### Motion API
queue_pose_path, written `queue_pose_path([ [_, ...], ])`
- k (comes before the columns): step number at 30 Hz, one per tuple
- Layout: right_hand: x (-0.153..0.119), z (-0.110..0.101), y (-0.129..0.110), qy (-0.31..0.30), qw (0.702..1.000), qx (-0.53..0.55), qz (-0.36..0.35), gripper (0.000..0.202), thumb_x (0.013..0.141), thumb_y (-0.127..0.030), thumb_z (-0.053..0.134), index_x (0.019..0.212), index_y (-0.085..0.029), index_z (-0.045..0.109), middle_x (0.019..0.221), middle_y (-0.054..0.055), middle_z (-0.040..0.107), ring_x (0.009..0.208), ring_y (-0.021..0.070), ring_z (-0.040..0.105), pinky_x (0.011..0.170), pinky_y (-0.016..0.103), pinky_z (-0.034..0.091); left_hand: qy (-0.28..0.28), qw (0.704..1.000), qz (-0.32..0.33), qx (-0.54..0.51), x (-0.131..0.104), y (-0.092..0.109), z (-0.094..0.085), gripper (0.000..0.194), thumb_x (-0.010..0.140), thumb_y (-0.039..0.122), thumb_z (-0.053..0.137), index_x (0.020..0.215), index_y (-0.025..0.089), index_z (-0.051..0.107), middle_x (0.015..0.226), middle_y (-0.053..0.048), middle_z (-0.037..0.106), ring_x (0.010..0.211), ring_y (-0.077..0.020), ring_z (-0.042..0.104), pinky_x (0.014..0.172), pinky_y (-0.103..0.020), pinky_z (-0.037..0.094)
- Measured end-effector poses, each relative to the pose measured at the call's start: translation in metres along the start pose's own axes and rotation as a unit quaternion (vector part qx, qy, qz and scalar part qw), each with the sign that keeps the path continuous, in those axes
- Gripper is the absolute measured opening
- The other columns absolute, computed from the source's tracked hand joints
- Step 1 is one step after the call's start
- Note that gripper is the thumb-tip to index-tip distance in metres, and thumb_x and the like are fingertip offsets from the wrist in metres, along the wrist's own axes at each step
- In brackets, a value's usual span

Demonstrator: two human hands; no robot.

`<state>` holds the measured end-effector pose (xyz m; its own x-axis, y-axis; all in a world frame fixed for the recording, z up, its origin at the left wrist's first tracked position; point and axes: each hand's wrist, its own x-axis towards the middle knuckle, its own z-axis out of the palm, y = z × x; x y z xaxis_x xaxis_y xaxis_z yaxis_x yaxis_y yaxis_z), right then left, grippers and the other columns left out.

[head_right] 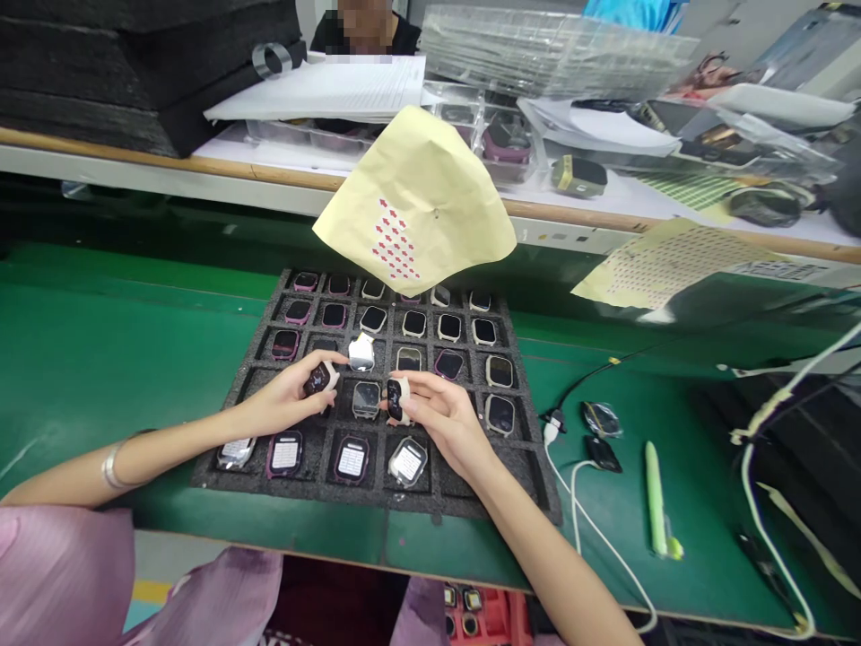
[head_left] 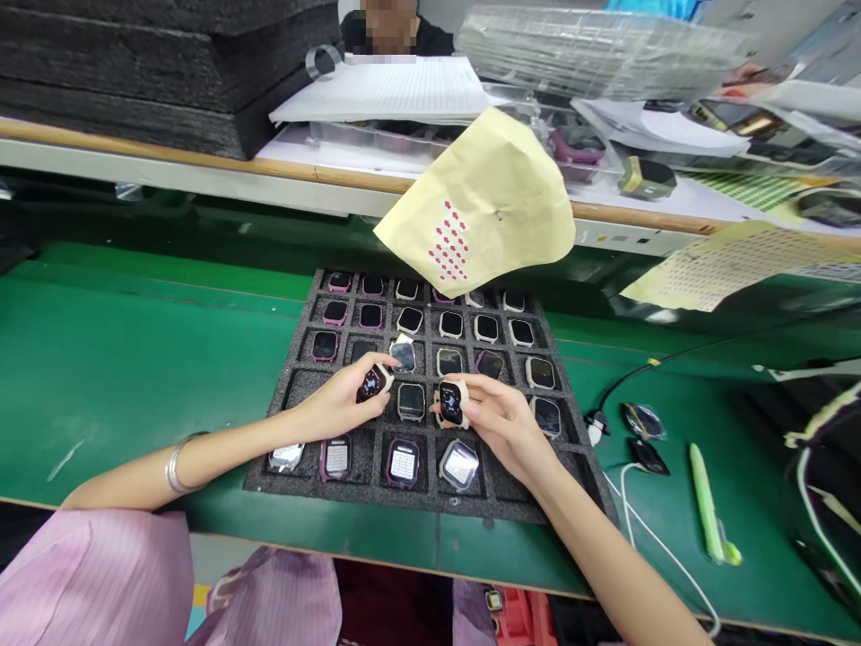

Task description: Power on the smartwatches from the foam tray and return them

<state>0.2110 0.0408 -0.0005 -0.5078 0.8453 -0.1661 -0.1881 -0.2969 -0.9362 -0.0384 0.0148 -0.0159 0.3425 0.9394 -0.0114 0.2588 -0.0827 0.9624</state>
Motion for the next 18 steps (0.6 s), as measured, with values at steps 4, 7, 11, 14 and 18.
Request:
queue_pose_path([
  [4, -0.0006, 0.0003, 0.0001, -0.002, 1.000, 0.005, -0.003, 0.031, 0.079, -0.027, 0.075, 0.109, -0.022, 0.070, 0.096, 0.009, 0.072, 0.089, 0.0269, 0.069, 0.074, 0.039, 0.057, -0.002, 1.000, -0.004, -0.017, 0.0006, -0.0002, -0.0005, 0.042, 0.087, 0.025, 0.053, 0.128, 0.022, 0.041, 0.086, 0.000, 0.051, 0.071, -0.0132, 0.052, 0.065, -0.024, 0.043],
  [7, -0.0001, 0.0009, 0.0002, -0.009, 1.000, 0.011, -0.001, 0.032, 0.077, -0.027, 0.077, 0.108, -0.022, 0.071, 0.093, 0.009, 0.073, 0.087, 0.0274, 0.069, 0.073, 0.039, 0.057, -0.002, 1.000, 0.004, -0.003, -0.0008, 0.0020, -0.0015, 0.040, 0.085, 0.023, 0.054, 0.125, 0.021, 0.045, 0.087, 0.000, 0.053, 0.072, -0.0132, 0.052, 0.067, -0.023, 0.043],
  [11, -0.0001, 0.0016, 0.0003, -0.001, 1.000, 0.017, -0.001, 0.032, 0.077, -0.028, 0.077, 0.107, -0.022, 0.071, 0.091, 0.009, 0.073, 0.085, 0.0265, 0.070, 0.073, 0.039, 0.057, -0.013, 1.000, 0.016, 0.005, -0.0040, 0.0049, -0.0026, 0.037, 0.085, 0.021, 0.054, 0.122, 0.021, 0.047, 0.090, -0.001, 0.055, 0.079, -0.0148, 0.054, 0.073, -0.025, 0.044],
  [14, -0.0006, 0.0025, 0.0007, -0.017, 1.000, 0.024, 0.001, 0.032, 0.078, -0.027, 0.076, 0.108, -0.022, 0.070, 0.092, 0.008, 0.073, 0.086, 0.0266, 0.070, 0.073, 0.038, 0.058, -0.006, 0.999, 0.010, -0.050, -0.0041, 0.0050, -0.0014, 0.043, 0.086, 0.022, 0.055, 0.127, 0.022, 0.044, 0.092, -0.001, 0.055, 0.084, -0.0155, 0.056, 0.078, -0.027, 0.046],
  [18, 0.0001, 0.0046, 0.0014, -0.043, 0.998, 0.038, 0.027, 0.031, 0.083, -0.026, 0.071, 0.113, -0.021, 0.066, 0.104, 0.010, 0.071, 0.096, 0.0275, 0.068, 0.082, 0.043, 0.056, 0.006, 0.986, -0.028, -0.167, -0.0007, 0.0058, 0.0022, 0.056, 0.079, 0.021, 0.066, 0.129, 0.020, 0.041, 0.089, 0.000, 0.055, 0.079, -0.0136, 0.056, 0.074, -0.027, 0.049],
])
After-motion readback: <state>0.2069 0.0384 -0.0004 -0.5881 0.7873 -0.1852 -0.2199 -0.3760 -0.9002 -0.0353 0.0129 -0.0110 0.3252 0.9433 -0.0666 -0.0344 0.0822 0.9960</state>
